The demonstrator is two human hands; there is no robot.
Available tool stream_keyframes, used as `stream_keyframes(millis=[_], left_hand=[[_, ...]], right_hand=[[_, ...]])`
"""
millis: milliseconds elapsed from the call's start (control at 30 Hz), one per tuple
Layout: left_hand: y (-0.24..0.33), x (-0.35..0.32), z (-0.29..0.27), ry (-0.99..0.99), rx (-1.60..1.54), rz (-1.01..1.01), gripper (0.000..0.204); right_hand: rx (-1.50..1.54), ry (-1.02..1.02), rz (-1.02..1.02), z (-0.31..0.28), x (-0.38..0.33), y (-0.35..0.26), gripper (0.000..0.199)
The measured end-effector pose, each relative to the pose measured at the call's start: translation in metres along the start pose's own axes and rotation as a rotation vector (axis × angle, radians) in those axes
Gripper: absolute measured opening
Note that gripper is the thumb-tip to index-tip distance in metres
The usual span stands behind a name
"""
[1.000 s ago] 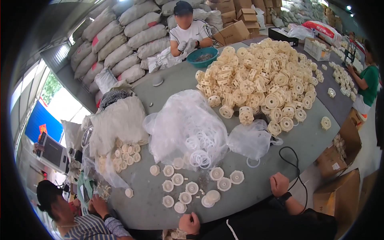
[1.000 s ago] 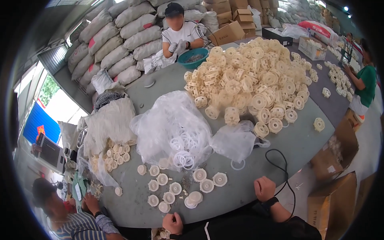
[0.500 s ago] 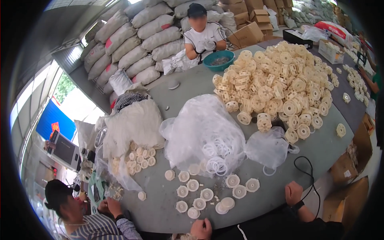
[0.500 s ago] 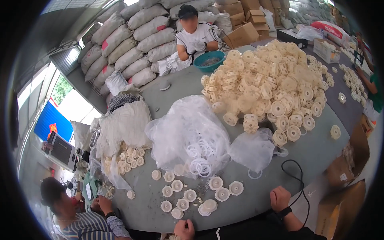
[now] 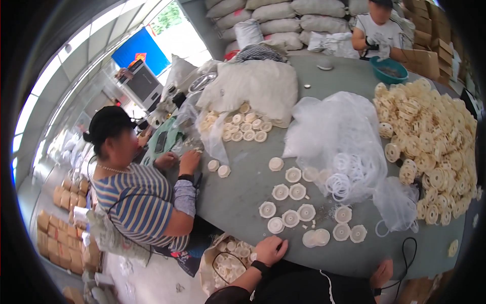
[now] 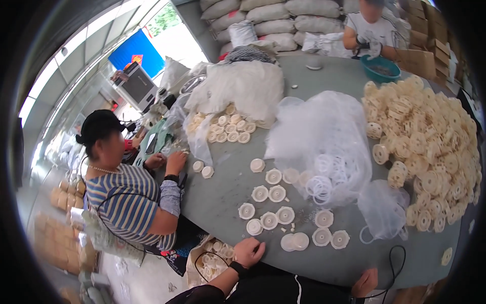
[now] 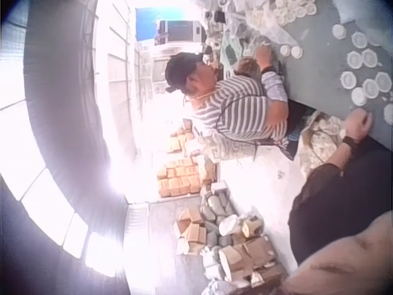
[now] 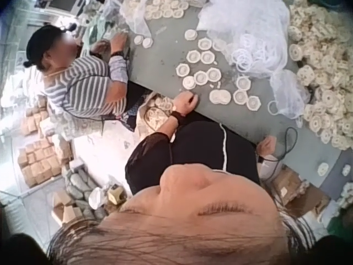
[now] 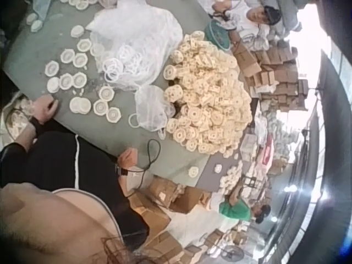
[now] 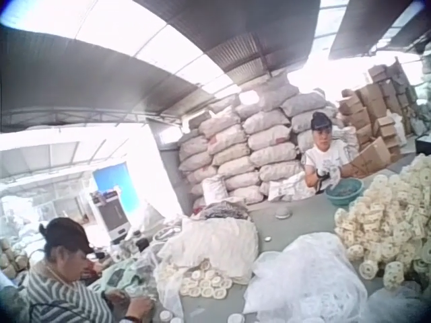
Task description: Assembling small plastic components at a manufacturing workstation.
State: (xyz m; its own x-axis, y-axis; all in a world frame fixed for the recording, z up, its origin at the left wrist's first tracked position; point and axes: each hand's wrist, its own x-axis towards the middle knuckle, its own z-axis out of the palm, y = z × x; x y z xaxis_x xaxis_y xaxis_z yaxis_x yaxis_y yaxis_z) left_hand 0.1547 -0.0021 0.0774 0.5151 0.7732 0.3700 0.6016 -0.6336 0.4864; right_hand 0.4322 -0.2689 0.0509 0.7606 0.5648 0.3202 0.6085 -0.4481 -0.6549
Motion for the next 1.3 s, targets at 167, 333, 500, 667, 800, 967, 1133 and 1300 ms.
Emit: stream_keyframes(millis=[167,333,500,667,800,967,1133,1300], left_hand=[[0.002,-0.007,0.000,0.014,0.015,0.008,0.022],[0.004,-0.009,0.005,0.038,-0.013,-0.005,0.023],[0.000,0.001,0.002,-0.035,0.029,-0.008,0.023],[-0.003,0.018,-0.029,-0.298,-0.420,-0.350,0.022],[-0.007,0.079,-0.072,-0.224,-0.395,-0.288,0.017],[-0.052,0.189,-0.043,-0.213,-0.276,-0.218,0.022],[-0.101,0.245,0.009,-0.238,-0.046,0.119,0.042],[-0.109,0.242,0.025,-0.437,0.157,0.105,0.044]], right_hand=[[-0.054,0.115,0.013,0.004,-0.003,0.003,0.020],[0.013,0.117,0.018,-0.003,-0.003,-0.002,0.020],[-0.109,0.017,-0.009,0.001,0.002,0.002,0.018],[-0.004,0.049,0.018,0.001,0.013,-0.014,0.016],[-0.010,0.068,0.036,-0.005,0.010,-0.018,0.016],[-0.058,0.095,0.056,-0.007,0.006,-0.014,0.015],[-0.056,0.097,0.025,-0.008,0.008,-0.016,0.012],[-0.082,0.112,0.049,-0.008,0.011,-0.022,0.011]])
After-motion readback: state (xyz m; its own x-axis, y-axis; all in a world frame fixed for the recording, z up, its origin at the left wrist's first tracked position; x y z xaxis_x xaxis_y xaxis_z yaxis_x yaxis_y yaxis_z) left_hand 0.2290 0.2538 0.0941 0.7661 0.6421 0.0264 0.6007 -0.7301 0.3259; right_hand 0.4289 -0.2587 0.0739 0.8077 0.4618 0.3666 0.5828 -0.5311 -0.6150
